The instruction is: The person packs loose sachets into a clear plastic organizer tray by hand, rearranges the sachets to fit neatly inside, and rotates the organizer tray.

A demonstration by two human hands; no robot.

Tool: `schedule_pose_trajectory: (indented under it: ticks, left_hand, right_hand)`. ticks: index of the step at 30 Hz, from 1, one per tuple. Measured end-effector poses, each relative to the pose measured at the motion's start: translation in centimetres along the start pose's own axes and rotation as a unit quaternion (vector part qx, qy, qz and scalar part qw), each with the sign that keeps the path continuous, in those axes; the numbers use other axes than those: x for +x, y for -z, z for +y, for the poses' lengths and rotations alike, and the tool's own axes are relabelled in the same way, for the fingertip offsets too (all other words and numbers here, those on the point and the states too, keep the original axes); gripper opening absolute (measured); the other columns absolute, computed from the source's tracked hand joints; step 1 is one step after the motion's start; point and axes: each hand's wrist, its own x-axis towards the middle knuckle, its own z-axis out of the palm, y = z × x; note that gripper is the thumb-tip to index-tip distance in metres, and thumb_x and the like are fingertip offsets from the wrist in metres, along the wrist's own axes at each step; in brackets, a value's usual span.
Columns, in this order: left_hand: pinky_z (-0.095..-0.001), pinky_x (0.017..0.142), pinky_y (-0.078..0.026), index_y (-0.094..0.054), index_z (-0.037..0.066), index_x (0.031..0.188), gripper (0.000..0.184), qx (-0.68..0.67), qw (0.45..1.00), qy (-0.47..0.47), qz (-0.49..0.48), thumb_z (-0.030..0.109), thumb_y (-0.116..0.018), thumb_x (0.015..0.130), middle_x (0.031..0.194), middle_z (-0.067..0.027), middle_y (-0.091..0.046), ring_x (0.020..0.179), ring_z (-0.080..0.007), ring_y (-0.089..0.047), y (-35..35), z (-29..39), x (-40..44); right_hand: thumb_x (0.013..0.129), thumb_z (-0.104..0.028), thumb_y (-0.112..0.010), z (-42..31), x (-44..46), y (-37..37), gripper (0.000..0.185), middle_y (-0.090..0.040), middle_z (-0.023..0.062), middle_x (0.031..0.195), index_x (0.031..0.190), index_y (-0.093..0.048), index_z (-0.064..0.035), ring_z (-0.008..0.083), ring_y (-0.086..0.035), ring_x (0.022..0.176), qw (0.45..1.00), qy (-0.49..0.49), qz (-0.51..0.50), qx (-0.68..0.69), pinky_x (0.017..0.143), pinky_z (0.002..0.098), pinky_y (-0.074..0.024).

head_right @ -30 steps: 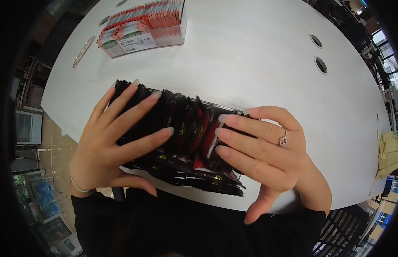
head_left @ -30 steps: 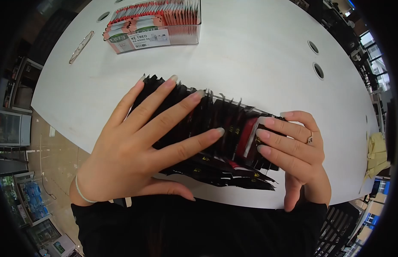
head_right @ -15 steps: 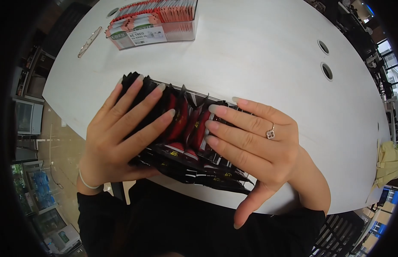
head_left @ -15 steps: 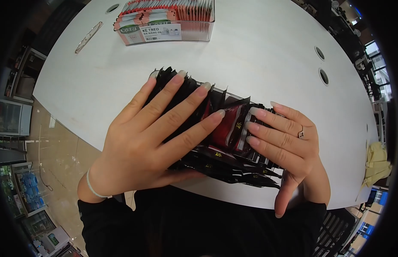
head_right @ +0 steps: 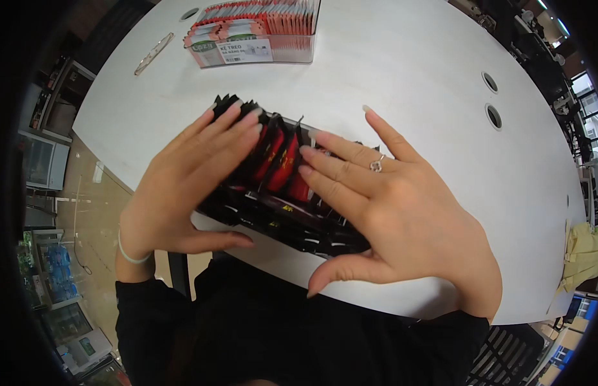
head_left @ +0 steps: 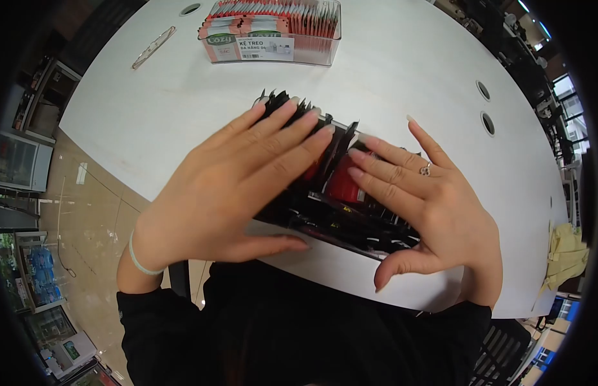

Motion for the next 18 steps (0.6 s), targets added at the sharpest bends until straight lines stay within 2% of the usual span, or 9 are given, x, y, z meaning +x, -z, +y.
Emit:
schedule_pose_trajectory:
  ticks: [2, 5, 6, 8, 9, 10, 14, 16, 18]
  left_hand:
    - [-0.0474, 0.11, -0.029, -0.046, -0.001, 0.135, 0.097, -0.01, 1.0, -0.007, 0.008, 0.035, -0.085, 0.054, 0.142, -0.0219, -0.042, 0.134, -0.0426, -0.036, 0.1, -0.6, -0.7]
    - [-0.0454, 0.111, -0.027, -0.047, 0.0, 0.136, 0.092, -0.054, 0.985, 0.013, 0.166, 0.033, -0.084, 0.058, 0.139, -0.0219, -0.046, 0.135, -0.0405, -0.036, -1.2, -1.2, -1.7]
    - [-0.0454, 0.111, -0.027, -0.047, 0.0, 0.136, 0.092, -0.052, 0.985, 0.012, 0.166, 0.033, -0.084, 0.058, 0.139, -0.0219, -0.046, 0.135, -0.0405, -0.036, -1.9, -1.4, -2.0]
    - [-0.0441, 0.106, -0.036, -0.056, 0.007, 0.129, 0.072, -0.209, 0.953, 0.035, 0.215, 0.028, -0.082, 0.065, 0.137, -0.0171, -0.05, 0.133, -0.0378, -0.039, -3.5, -1.8, -2.4]
    - [-0.0434, 0.105, -0.037, -0.064, 0.007, 0.119, 0.056, -0.192, 0.949, 0.028, 0.247, 0.024, -0.081, 0.068, 0.132, -0.0168, -0.055, 0.132, -0.0366, -0.041, -4.4, -1.9, -2.6]
    - [-0.0434, 0.105, -0.037, -0.064, 0.007, 0.119, 0.056, -0.192, 0.95, 0.025, 0.247, 0.024, -0.081, 0.068, 0.132, -0.0168, -0.055, 0.132, -0.0366, -0.041, -4.8, -2.1, -2.6]
    - [-0.0432, 0.098, -0.044, -0.07, 0.008, 0.103, 0.043, -0.087, 0.933, -0.017, 0.349, 0.024, -0.082, 0.065, 0.117, -0.0122, -0.065, 0.118, -0.0327, -0.057, -5.5, -2.1, -2.5]
    - [-0.0421, 0.096, -0.045, -0.07, 0.01, 0.097, 0.031, 0.134, 0.922, -0.075, 0.356, 0.022, -0.079, 0.07, 0.114, -0.0079, -0.066, 0.111, -0.0271, -0.061, -5.1, -1.4, -2.8]
    - [-0.0412, 0.096, -0.044, -0.068, 0.01, 0.099, 0.022, 0.193, 0.912, -0.078, 0.353, 0.021, -0.07, 0.08, 0.113, -0.0052, -0.066, 0.108, -0.0234, -0.062, -4.9, 0.8, -2.4]
  right_hand:
    - [0.057, -0.083, -0.052, -0.3, -0.3, -0.4, 0.111, -0.05, 0.0188, 0.136, 0.129, -0.053, 0.0008, 0.0363, -0.043, 0.131, 0.997, -0.011, 0.076, -0.001, 0.11, 0.0565, -0.0207]
    - [0.058, -0.079, -0.058, -1.8, -1.3, 0.7, 0.107, -0.048, 0.02, 0.137, 0.13, -0.053, -0.0002, 0.0376, -0.042, 0.131, 0.992, -0.022, 0.122, 0.029, 0.111, 0.0562, -0.0208]
    - [0.058, -0.077, -0.06, -2.3, -1.5, 0.9, 0.106, -0.048, 0.0203, 0.137, 0.131, -0.052, -0.0005, 0.0376, -0.042, 0.131, 0.989, -0.029, 0.138, 0.054, 0.111, 0.0559, -0.021]
    - [0.064, -0.07, -0.063, -3.0, -1.4, -0.4, 0.095, -0.051, 0.0166, 0.136, 0.129, -0.053, -0.0013, 0.0357, -0.044, 0.13, 0.993, -0.018, 0.118, 0.023, 0.11, 0.0549, -0.024]
    - [0.066, -0.069, -0.063, -3.3, -1.3, -1.8, 0.092, -0.052, 0.0152, 0.135, 0.129, -0.054, -0.0014, 0.035, -0.045, 0.13, 0.993, -0.016, 0.114, -0.024, 0.109, 0.0545, -0.025]
    - [0.069, -0.066, -0.063, -3.5, -1.4, -2.0, 0.087, -0.054, 0.0131, 0.133, 0.128, -0.054, -0.0019, 0.034, -0.046, 0.129, 0.991, -0.021, 0.13, -0.024, 0.109, 0.0539, -0.0261]
    - [0.07, -0.065, -0.061, -4.7, -1.7, -1.1, 0.087, -0.055, 0.0143, 0.132, 0.13, -0.052, -0.0016, 0.0336, -0.046, 0.128, 0.988, -0.031, 0.14, -0.053, 0.109, 0.052, -0.0278]
    - [0.073, -0.061, -0.06, -6.0, -1.2, -1.4, 0.085, -0.053, 0.0156, 0.133, 0.13, -0.051, 0.0001, 0.0332, -0.046, 0.129, 0.97, -0.056, 0.209, -0.107, 0.11, 0.0492, -0.028]
    - [0.079, -0.042, -0.065, -7.7, -0.4, -1.6, 0.066, -0.055, 0.0161, 0.129, 0.126, -0.053, 0.0025, 0.0307, -0.051, 0.123, 0.964, -0.066, 0.223, -0.128, 0.107, 0.0467, -0.0335]
